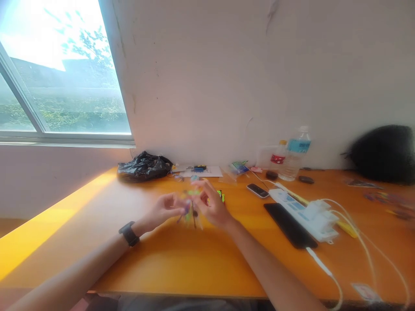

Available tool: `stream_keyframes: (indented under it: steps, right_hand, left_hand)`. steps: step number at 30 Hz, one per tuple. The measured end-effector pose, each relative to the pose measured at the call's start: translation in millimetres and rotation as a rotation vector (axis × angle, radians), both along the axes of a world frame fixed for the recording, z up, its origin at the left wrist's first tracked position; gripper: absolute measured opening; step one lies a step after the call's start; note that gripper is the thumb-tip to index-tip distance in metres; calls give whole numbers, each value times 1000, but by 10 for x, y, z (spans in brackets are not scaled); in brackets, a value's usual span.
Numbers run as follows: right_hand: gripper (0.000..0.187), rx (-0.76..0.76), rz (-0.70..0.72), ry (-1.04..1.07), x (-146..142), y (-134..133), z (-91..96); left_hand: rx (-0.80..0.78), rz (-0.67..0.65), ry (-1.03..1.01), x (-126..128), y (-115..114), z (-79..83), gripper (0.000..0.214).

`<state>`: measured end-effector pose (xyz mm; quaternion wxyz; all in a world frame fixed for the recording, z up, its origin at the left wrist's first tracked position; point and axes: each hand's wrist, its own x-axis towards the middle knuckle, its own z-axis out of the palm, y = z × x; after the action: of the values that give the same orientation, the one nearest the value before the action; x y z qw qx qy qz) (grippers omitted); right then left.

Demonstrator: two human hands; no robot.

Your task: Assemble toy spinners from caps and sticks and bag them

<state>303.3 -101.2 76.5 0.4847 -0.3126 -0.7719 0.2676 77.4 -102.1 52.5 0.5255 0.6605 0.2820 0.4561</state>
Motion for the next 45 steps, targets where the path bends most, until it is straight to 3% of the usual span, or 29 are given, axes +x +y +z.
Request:
stream_keyframes:
  steps: [5, 8, 10, 20, 23, 27, 35, 41, 45]
  right_hand:
    - [27, 65, -8, -85, 38, -29, 91]
    - [16, 64, 0, -106, 63, -6, 103]
    - [20, 49, 1, -118, 80, 16, 99]
    - [30, -196, 76, -19, 49, 95, -6]
    - [39, -118, 28, -22, 59, 97, 3]
    - [21, 26, -38, -86, 89, 91, 45]
    - [31, -113, 162, -27, 79, 29, 134]
    - [25, 42, 46, -33, 71, 1, 138]
    - [15, 210, -79, -257, 96, -15, 112]
  left_hand:
    - [-6, -45, -76, -5, 9, -16, 36]
    - [-15, -28, -39, -15, 17, -31, 47]
    - [-12, -8, -20, -19, 19, -37, 49]
    - [17, 151, -60, -20, 24, -10, 29]
    - [20, 120, -76, -17, -9, 50, 27]
    - [2, 118, -111, -6, -26, 72, 26]
    - [-17, 209, -122, -20, -28, 105, 32]
    - [-64, -147, 109, 18, -73, 89, 37]
    - [-20, -49, 36, 46, -38, -15, 35]
